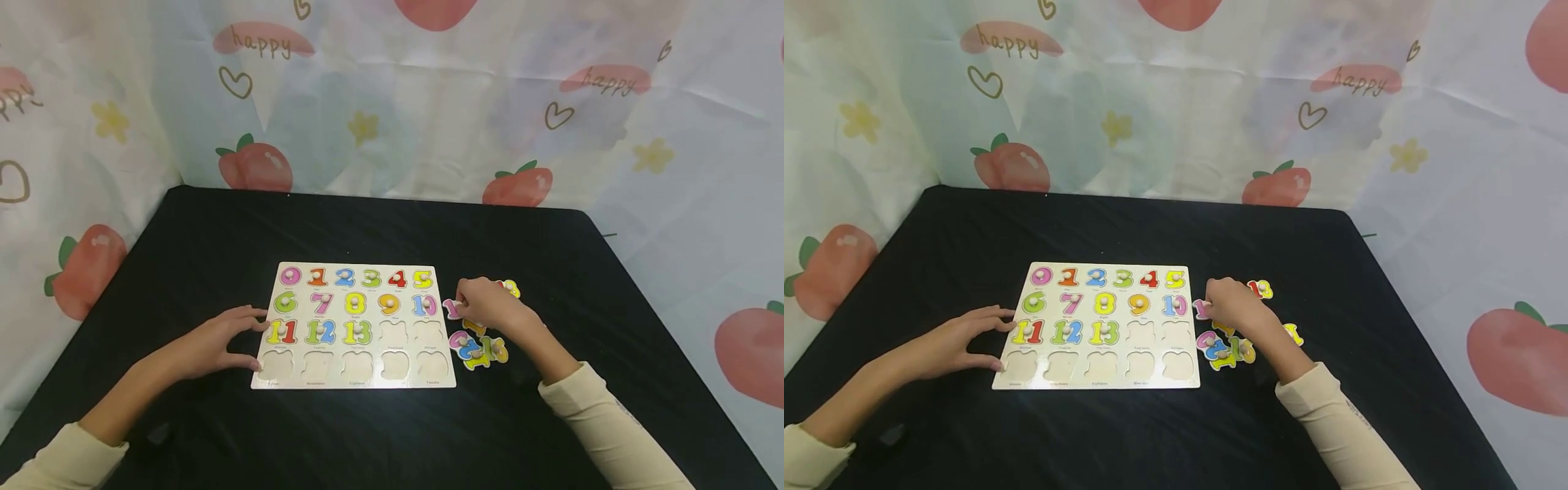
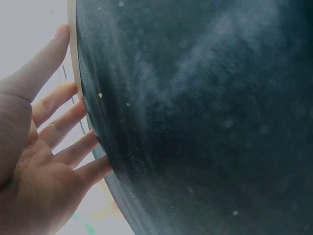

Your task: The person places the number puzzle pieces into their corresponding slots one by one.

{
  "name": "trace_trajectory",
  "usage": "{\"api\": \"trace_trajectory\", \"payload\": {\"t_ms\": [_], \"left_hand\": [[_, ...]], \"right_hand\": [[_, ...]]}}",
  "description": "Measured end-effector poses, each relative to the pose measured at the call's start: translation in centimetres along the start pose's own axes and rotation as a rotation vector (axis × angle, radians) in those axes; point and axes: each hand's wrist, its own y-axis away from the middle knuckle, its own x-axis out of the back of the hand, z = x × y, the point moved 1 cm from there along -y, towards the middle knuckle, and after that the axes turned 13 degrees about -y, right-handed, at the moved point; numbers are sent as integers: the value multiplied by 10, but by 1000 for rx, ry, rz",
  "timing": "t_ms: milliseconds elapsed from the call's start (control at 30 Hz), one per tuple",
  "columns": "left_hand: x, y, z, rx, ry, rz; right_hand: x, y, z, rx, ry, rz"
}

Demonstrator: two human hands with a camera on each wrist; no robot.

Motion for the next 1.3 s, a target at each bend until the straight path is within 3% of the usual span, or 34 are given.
{"api": "trace_trajectory", "payload": {"t_ms": [167,333,467,700,967,1300], "left_hand": [[0,0,0,2,6,-14],[1,0,0,-6,9,-11],[1,0,-1,-3,5,-7],[2,-1,0,-8,4,-12],[1,-1,0,-13,-12,4],[2,-1,0,-2,-11,3]], "right_hand": [[-12,2,-22,41,13,-26],[-24,0,-41,0,-53,-112],[-33,-6,-50,33,-61,-164],[-43,-15,-60,168,24,-145],[-48,-19,-70,192,26,-161],[-53,-23,-73,160,19,-197]]}}
